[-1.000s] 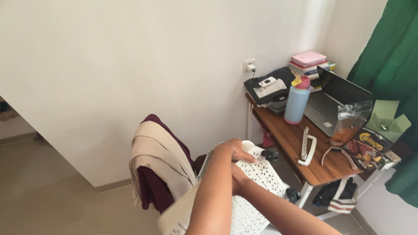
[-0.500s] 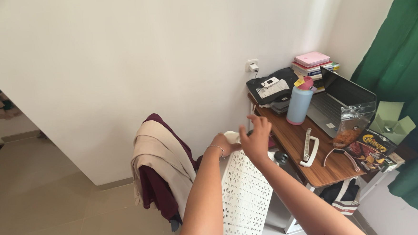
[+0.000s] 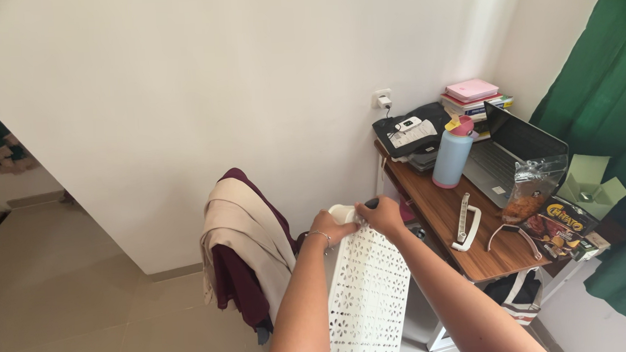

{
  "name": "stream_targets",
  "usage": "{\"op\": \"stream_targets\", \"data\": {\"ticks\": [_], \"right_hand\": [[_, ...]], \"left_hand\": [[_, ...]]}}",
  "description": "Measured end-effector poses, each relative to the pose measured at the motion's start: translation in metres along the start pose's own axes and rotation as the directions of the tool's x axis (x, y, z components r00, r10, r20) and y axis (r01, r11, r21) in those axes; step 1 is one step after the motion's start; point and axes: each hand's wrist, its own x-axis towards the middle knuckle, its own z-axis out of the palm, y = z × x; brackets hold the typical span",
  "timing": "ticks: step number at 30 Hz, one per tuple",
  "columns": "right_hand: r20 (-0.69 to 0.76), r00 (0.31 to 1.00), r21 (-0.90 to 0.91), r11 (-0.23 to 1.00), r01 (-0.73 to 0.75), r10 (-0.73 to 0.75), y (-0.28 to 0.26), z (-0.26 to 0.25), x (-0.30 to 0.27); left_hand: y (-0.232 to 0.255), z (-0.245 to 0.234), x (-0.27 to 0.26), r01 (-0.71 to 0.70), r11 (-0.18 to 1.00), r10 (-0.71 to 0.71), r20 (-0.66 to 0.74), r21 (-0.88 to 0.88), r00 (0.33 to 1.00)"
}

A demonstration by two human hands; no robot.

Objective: The person assembles a white perforated plastic basket by inserting four white plastic legs into the corner sockets of the basket base. The person handles the basket and legs by hand, placing the basket on the floor and inserting each leg one at a time.

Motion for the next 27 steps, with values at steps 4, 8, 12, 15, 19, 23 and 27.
{"op": "stream_targets", "data": {"ticks": [4,8,12,15,19,23,27], "right_hand": [[-0.040,0.995,0.079,0.993,-0.084,0.088,-0.007,-0.005,-0.010],[0.001,0.996,0.083,0.992,-0.090,0.091,-0.001,-0.016,-0.003],[0.004,0.995,0.124,0.987,-0.099,0.099,0.015,-0.009,0.003],[0.037,0.998,0.170,0.984,-0.060,0.055,0.021,0.000,0.007],[0.027,1.000,0.164,0.986,-0.016,0.012,0.015,0.003,0.002],[0.068,0.998,0.229,0.973,-0.025,0.010,-0.007,0.002,-0.013],[0.137,0.990,0.113,0.993,-0.036,0.020,-0.021,-0.002,-0.030]], "left_hand": [[0.006,0.011,-0.001,0.019,1.000,-0.020,-0.015,-0.017,1.000],[0.012,0.016,-0.006,0.046,0.998,-0.047,-0.018,-0.043,0.999],[0.025,0.022,-0.008,0.102,0.995,-0.102,-0.071,-0.009,0.992],[0.030,0.023,-0.011,0.051,0.999,-0.047,-0.148,0.020,0.988],[0.042,0.015,-0.021,0.034,0.993,-0.018,-0.142,0.111,0.990],[0.059,0.004,-0.034,-0.045,0.954,0.104,-0.188,0.295,0.977],[0.057,0.000,-0.037,0.011,0.898,0.035,-0.096,0.441,0.995]]}}
